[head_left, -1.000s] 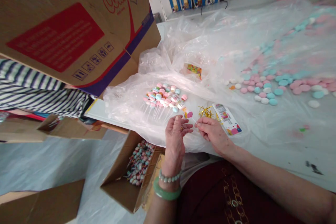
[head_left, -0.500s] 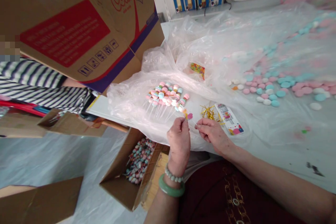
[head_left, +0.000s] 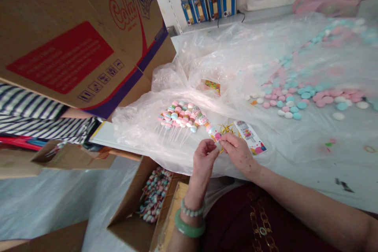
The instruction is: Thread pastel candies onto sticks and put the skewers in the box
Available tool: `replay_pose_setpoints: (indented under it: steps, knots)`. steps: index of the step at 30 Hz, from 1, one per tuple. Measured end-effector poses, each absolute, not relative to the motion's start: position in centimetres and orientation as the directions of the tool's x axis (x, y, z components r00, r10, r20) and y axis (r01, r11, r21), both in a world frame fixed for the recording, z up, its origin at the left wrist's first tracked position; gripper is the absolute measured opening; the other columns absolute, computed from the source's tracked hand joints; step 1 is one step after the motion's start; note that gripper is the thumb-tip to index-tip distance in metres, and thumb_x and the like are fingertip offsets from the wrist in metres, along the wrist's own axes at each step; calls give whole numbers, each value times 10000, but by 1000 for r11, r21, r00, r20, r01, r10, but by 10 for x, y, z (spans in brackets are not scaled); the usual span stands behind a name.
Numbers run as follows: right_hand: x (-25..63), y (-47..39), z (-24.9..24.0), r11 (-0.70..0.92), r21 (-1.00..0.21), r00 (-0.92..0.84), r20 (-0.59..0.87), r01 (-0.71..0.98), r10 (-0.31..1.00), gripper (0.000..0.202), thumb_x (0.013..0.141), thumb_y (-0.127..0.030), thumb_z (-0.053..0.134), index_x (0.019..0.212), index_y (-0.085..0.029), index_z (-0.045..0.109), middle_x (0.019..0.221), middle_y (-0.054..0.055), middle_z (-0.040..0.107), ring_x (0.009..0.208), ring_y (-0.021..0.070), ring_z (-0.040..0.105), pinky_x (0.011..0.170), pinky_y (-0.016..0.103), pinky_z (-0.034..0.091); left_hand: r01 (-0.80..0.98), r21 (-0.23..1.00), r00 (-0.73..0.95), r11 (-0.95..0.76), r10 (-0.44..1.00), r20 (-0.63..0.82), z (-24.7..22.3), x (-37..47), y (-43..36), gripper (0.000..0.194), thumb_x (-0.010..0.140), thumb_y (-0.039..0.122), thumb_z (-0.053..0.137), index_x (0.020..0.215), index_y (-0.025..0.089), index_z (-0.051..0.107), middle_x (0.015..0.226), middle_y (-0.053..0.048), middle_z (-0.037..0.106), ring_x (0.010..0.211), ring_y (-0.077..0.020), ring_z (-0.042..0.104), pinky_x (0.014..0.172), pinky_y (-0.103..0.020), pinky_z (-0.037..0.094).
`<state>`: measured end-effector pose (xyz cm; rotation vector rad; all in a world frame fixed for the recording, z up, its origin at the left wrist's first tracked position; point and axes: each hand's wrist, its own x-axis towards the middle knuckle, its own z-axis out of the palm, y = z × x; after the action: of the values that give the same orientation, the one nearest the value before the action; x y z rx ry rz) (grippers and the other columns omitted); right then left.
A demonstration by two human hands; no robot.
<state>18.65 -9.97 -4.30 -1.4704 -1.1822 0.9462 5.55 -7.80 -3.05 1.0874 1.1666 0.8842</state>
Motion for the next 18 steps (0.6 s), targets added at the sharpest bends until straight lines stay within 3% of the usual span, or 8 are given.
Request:
replay_pose_setpoints:
  steps: [2, 4, 6, 9, 13, 18]
  knots:
    - [188, -102, -45, 41, -933, 209, 123, 359, 970, 162, 860, -243, 469, 739, -216, 573, 693, -1, 570, 672, 148, 508, 647, 264, 361, -190, 877, 344, 441, 867, -361, -24, 52, -71, 362, 620, 189, 788, 962, 199, 668, 1005, -55, 649, 882, -179, 583, 767, -286, 443]
    - [185, -106, -48, 108, -876, 137, 193, 471, 972, 183, 893, -251, 443, 778, -216, 582, 753, 23, 607, 718, 162, 542, 674, 272, 370, -362, 754, 439, 548, 814, -381, -18, 52, -66, 404, 647, 337, 787, 999, 184, 661, 1087, -82, 639, 972, -208, 587, 822, -332, 463]
    - [180, -109, -52, 145, -826, 75, 221, 545, 972, 200, 913, -263, 427, 796, -214, 581, 774, 39, 617, 738, 171, 562, 680, 274, 374, -464, 681, 418, 566, 818, -395, -17, 58, -64, 398, 660, 445, 762, 909, 147, 675, 998, -87, 662, 927, -203, 604, 811, -333, 476]
    - [175, -111, -54, 132, -811, 70, 208, 570, 976, 210, 915, -250, 418, 771, -213, 566, 767, 48, 616, 744, 177, 571, 686, 278, 384, -520, 716, 252, 466, 884, -393, -23, 74, -69, 317, 648, 388, 782, 787, 128, 665, 819, -47, 671, 741, -140, 603, 725, -273, 474]
    - [175, -108, -49, 80, -897, 100, 137, 435, 986, 203, 879, -238, 461, 695, -212, 542, 726, 27, 596, 734, 164, 563, 698, 276, 400, -561, 746, 128, 359, 928, -350, -35, 84, -76, 235, 680, 318, 757, 783, 133, 656, 777, -19, 666, 680, -112, 587, 696, -256, 466]
    - [180, -100, -34, -225, -974, 72, -227, -30, 971, 183, 837, -384, 522, 762, -218, 531, 554, -51, 508, 473, 113, 491, 465, 234, 352, -540, 706, 248, 458, 888, -386, -39, 74, -77, 294, 741, 404, 687, 821, 122, 665, 762, -47, 657, 644, -150, 593, 612, -291, 472]
